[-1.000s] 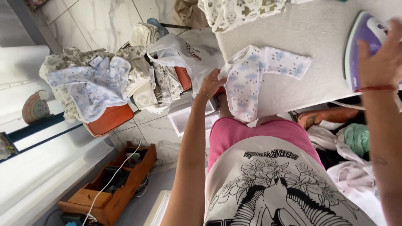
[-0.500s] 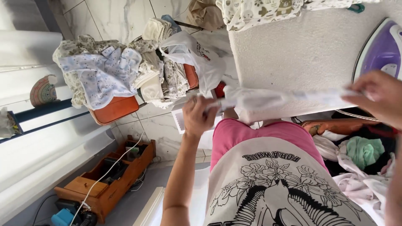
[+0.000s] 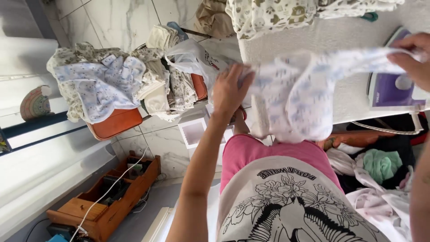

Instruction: Ironing and folding various pieces of baby clothing on an ironing board.

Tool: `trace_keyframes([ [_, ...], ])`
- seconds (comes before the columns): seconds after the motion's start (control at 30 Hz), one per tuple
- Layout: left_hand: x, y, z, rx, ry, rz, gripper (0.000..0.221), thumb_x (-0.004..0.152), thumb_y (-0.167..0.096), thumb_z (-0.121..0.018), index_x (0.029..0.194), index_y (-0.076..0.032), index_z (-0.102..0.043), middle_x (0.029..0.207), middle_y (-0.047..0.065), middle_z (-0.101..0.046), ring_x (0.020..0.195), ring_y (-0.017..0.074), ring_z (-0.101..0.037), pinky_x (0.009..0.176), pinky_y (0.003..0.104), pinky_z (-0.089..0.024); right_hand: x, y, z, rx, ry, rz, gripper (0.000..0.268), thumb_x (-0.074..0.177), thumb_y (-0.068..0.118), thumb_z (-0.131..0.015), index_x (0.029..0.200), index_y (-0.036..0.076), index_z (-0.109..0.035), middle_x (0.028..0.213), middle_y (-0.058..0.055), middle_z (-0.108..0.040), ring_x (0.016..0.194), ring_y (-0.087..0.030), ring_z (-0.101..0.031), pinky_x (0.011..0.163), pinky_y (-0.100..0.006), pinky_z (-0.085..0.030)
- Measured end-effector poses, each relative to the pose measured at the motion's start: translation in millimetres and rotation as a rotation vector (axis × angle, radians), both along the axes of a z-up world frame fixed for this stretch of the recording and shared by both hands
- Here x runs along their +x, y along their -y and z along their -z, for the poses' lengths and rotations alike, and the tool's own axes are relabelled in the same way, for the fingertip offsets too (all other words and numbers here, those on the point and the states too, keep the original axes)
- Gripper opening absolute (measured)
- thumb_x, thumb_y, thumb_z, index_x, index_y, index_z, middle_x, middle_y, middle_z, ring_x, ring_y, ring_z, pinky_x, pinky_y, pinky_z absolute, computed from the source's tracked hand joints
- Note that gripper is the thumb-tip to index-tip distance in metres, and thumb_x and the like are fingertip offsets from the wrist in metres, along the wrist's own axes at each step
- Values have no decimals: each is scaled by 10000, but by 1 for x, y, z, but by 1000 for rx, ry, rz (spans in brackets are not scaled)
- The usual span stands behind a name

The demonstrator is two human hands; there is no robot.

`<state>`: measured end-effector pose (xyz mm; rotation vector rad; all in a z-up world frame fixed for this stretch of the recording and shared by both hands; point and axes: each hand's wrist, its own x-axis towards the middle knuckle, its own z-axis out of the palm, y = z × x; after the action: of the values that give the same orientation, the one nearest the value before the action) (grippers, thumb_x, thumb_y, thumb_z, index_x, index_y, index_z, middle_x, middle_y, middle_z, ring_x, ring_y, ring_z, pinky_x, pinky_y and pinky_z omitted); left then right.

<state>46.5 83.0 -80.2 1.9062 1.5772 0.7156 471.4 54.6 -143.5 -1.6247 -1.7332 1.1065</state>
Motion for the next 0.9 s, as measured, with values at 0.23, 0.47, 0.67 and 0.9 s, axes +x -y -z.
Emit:
trace_keyframes([
  [0.23,19,24,97,-162,-157,-167,227,771,-150,-577,986,-198,-520,832,12,-556,771,212,-593,719,365,-490,-170,14,22,205,358,81,185,799,149,-717,930,101,-595,841,-49,-583,753,-223,-592,712,-314,-460],
  [0.47,37,49,145,-380,-144,-169,217,744,-264,-580,950,-268,-513,816,30,-530,770,291,-592,699,429,-498,-221,18,50,-325,484,76,277,776,201,-633,986,122,-470,771,-74,-607,725,-314,-613,641,-435,-477],
  [0.67,47,32,127,-411,-159,-100,119,753,-265,-554,866,-247,-524,831,50,-535,826,310,-587,715,438,-488,-222,-8,-32,-365,81,149,253,786,81,-573,1005,117,-452,785,-94,-573,521,-211,-579,443,-280,-479],
  [0.9,52,28,157,-348,-230,-77,67,748,-299,-574,807,-324,-553,814,-41,-548,837,209,-584,728,355,-486,-241,-17,7,-280,27,-3,244,821,-15,-565,1043,84,-541,816,-169,-566,648,-310,-602,452,-331,-517],
])
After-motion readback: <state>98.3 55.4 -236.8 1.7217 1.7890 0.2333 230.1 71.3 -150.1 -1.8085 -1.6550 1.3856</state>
